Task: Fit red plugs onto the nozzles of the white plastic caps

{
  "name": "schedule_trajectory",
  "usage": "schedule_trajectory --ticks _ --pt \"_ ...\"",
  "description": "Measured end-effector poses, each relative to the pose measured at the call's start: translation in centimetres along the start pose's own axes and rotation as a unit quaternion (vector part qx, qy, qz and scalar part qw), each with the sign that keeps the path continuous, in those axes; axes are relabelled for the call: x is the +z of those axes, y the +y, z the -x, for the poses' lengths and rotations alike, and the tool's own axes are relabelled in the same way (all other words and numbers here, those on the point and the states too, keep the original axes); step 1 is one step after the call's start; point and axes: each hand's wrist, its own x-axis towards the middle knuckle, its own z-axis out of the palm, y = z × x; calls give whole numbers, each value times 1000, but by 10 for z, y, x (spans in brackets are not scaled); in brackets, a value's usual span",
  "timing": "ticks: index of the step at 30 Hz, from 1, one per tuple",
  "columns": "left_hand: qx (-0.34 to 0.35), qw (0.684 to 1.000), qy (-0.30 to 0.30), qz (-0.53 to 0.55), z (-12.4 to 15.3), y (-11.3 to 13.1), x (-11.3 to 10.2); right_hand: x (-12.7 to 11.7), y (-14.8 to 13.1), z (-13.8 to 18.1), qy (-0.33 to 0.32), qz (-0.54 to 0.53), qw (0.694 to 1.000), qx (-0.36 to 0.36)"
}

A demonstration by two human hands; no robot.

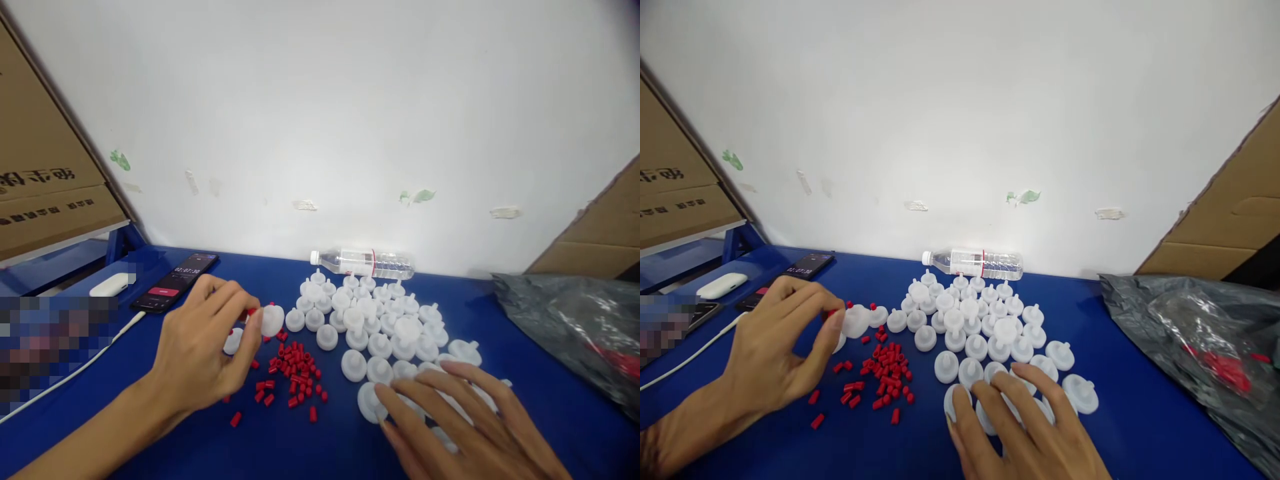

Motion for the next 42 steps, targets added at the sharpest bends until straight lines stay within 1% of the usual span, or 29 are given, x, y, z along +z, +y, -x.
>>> schedule_trajectory --ticks 2,7,10,14,16,24,28,33,36,39,42 --pt "-22 999 -33 -21 -2 -5 2 5 -1 2 4 -6 1000 7" --pt "-63 986 -151 -39 -5 -12 7 7 -4 4 9 -19 1000 9" --pt "-70 979 -190 -24 -4 -16 11 6 -5 3 12 -19 1000 12" --pt "-69 968 -240 -32 1 -19 16 6 -5 2 21 -19 1000 13" --pt "-67 965 -247 -50 3 -20 17 6 -5 2 18 -18 1000 12" --pt "-63 966 -228 -105 -1 -22 17 6 -6 4 10 -30 999 16" --pt "-59 971 -217 -86 1 -23 16 8 -6 3 8 -33 999 16" --pt "-71 970 -224 -58 2 -20 14 12 -7 5 12 -40 999 27" --pt "-39 972 -229 -27 -3 -15 8 12 -8 7 9 -57 998 18" --pt "16 966 -260 9 -7 -12 1 13 -8 9 6 -71 997 -11" --pt "43 955 -293 5 -6 -13 -1 15 -8 11 8 -90 995 -45"
